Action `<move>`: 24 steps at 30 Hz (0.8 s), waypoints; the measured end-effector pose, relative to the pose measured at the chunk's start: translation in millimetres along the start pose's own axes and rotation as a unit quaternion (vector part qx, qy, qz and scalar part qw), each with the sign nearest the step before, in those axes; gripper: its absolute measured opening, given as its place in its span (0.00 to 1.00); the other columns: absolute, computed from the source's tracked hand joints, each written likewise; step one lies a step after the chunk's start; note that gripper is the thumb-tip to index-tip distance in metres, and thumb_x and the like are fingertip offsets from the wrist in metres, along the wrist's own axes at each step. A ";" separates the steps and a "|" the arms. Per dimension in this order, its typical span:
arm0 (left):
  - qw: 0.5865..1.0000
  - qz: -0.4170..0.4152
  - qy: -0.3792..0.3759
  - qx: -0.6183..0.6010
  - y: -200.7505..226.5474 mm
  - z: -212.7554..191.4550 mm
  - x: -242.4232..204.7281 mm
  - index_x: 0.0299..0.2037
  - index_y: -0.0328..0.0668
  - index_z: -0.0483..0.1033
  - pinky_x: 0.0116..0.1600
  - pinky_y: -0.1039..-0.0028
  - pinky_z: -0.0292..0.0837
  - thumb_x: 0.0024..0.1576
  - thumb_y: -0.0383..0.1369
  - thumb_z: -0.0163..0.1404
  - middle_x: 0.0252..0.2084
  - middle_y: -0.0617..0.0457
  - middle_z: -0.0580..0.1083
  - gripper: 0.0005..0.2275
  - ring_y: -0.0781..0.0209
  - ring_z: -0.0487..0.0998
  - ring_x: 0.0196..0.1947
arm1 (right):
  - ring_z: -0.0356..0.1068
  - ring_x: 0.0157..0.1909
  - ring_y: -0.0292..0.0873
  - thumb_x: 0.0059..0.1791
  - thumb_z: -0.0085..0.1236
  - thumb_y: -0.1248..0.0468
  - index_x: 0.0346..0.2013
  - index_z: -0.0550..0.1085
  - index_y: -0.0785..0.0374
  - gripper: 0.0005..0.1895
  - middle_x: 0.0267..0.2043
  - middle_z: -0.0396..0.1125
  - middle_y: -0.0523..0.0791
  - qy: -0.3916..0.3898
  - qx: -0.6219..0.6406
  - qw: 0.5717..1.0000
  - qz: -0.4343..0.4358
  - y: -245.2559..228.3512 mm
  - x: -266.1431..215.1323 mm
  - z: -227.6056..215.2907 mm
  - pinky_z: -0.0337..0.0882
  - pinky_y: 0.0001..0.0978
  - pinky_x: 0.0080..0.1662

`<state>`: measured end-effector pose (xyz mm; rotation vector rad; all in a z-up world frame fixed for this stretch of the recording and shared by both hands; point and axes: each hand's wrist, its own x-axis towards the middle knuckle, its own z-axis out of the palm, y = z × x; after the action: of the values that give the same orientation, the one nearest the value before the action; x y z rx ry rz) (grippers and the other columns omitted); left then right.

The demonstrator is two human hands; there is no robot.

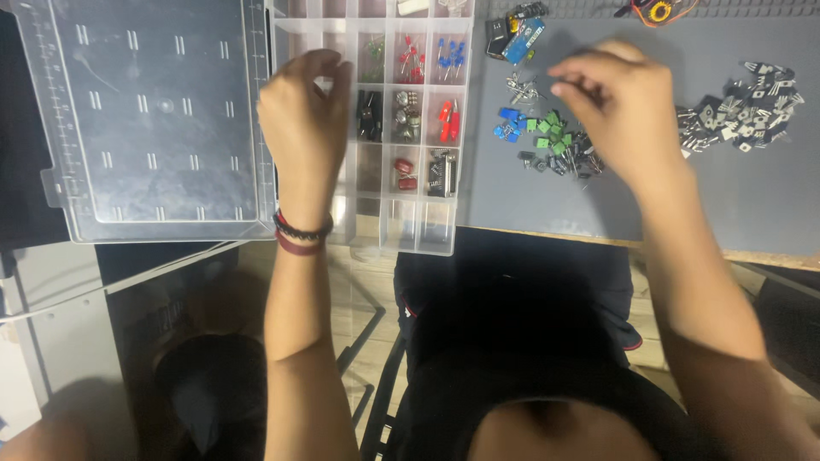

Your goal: The person sorts various electronic components from a compartmentalized plastic box onto a work surface. They pick up small items such as capacitors, resistors, and integrated circuits, then place them into separate piles on the table. The person also handles a small blue circuit board, turning it over in their hands.

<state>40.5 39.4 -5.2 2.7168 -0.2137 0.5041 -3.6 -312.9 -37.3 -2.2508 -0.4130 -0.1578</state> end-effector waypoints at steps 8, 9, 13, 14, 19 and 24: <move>0.995 0.019 -0.035 -0.093 43.5 -11.1 -31.0 0.44 0.43 0.82 0.27 0.76 0.64 0.67 0.39 0.49 0.21 0.57 0.71 0.11 0.66 0.70 0.20 | 0.71 0.52 0.51 0.58 0.65 0.72 0.55 0.84 0.63 0.11 0.52 0.71 0.47 -0.052 -0.138 0.987 -0.069 27.8 29.0 14.5 0.71 0.45 0.40; 0.992 0.003 -0.044 -0.116 48.6 -10.3 -33.4 0.44 0.40 0.82 0.29 0.76 0.70 0.65 0.36 0.52 0.30 0.53 0.77 0.09 0.67 0.72 0.21 | 0.71 0.51 0.51 0.57 0.67 0.72 0.54 0.84 0.63 0.11 0.52 0.72 0.47 -0.050 -0.155 0.982 -0.092 32.1 32.0 16.4 0.73 0.44 0.42; 0.983 -0.017 -0.058 -0.172 64.1 -3.5 -44.6 0.45 0.42 0.82 0.30 0.74 0.72 0.65 0.42 0.47 0.39 0.53 0.82 0.14 0.66 0.77 0.24 | 0.71 0.50 0.53 0.58 0.66 0.72 0.46 0.81 0.64 0.02 0.50 0.73 0.46 -0.070 -0.158 0.979 -0.107 30.8 38.4 14.2 0.72 0.45 0.43; 0.983 -0.016 -0.057 -0.174 70.5 -4.6 -45.4 0.45 0.42 0.82 0.30 0.74 0.72 0.65 0.42 0.47 0.39 0.53 0.82 0.14 0.66 0.77 0.24 | 0.71 0.50 0.53 0.58 0.66 0.72 0.46 0.81 0.64 0.02 0.50 0.73 0.46 -0.070 -0.161 0.979 -0.106 33.1 38.5 15.3 0.72 0.45 0.43; 0.963 -0.026 -0.078 -0.256 98.4 -3.0 -46.7 0.44 0.44 0.80 0.40 0.69 0.71 0.64 0.39 0.48 0.30 0.57 0.77 0.10 0.62 0.77 0.31 | 0.69 0.48 0.57 0.57 0.63 0.75 0.43 0.78 0.67 0.02 0.45 0.70 0.49 -0.052 -0.183 0.973 -0.134 31.9 35.8 12.4 0.69 0.49 0.47; 0.951 -0.036 -0.080 -0.297 122.3 9.3 -51.0 0.50 0.46 0.79 0.44 0.72 0.73 0.63 0.40 0.50 0.40 0.55 0.80 0.11 0.63 0.77 0.33 | 0.65 0.44 0.57 0.60 0.55 0.76 0.47 0.71 0.72 0.02 0.46 0.62 0.55 -0.043 -0.078 0.995 -0.050 -25.9 13.8 -3.6 0.64 0.47 0.43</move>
<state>-29.6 -72.7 7.8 2.1611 -0.2585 0.1575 0.5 -296.5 -13.0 -2.3980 -0.5767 -0.1504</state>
